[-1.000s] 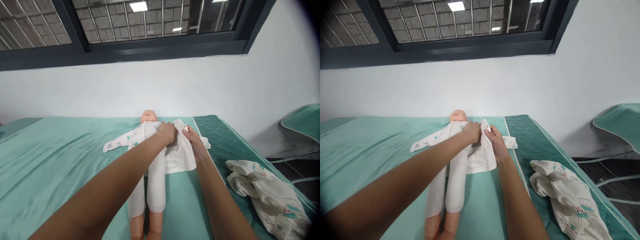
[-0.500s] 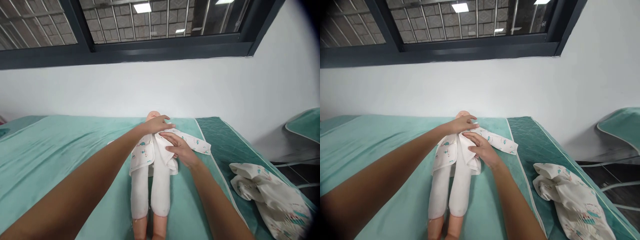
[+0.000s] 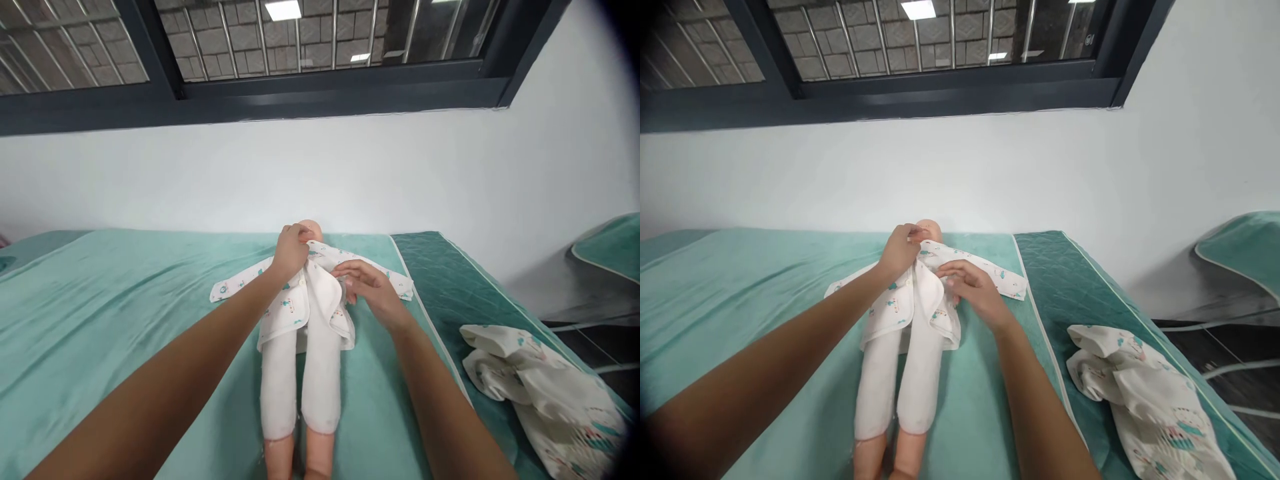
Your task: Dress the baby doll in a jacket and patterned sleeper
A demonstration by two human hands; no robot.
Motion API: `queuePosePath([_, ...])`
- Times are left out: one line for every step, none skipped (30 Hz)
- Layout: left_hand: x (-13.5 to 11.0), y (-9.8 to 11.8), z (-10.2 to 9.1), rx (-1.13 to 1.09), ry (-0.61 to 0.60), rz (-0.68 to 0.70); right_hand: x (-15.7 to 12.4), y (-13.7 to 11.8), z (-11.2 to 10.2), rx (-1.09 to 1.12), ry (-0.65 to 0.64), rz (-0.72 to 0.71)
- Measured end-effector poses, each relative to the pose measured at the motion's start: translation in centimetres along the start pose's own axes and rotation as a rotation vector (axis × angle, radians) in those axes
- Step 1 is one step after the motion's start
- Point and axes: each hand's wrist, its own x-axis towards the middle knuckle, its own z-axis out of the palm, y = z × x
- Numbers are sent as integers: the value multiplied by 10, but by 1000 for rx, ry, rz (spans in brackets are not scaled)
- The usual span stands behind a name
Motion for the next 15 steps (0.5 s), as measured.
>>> queuePosePath([-9,-2,-3,-53,33,9,0,-1,0,3,43,-28])
queuePosePath([-20,-5,-7,-99,55,3,1,-1,2,12,74,-56])
queuePosePath([-34,-8,-11,-140,62,-13,1,-1,5,25,89,-79])
queuePosePath([-49,-13,-15,-174,59,-38,0,0,11,37,91,-92])
queuePosePath([-67,-18,-20,-197,44,-55,0,1,17,40,79,-98])
queuePosePath([-86,-24,-24,-211,28,-54,-2,1,24,25,60,-101])
queuePosePath([-106,-31,-29,-213,3,-48,-4,3,32,-15,38,-99])
queuePosePath([-126,-38,-34,-218,-22,-46,-8,4,39,-78,15,-98])
queuePosePath([-145,-44,-39,-225,-48,-61,-12,6,45,-153,0,-100])
queuePosePath([-163,-50,-44,-234,-50,-80,-18,8,50,-217,-5,-103])
queuePosePath([-180,-55,-48,-246,-64,-100,-25,11,55,-255,6,-105])
queuePosePath([-194,-59,-52,-255,-75,-114,-33,14,58,-269,36,-104])
queuePosePath([-207,-62,-55,-251,-85,-122,-43,17,60,-274,88,-106])
queuePosePath([-219,-64,-58,-230,-93,-124,-53,21,63,-285,153,-109])
queuePosePath([-228,-64,-60,-190,-95,-119,-63,24,65,-318,222,-118])
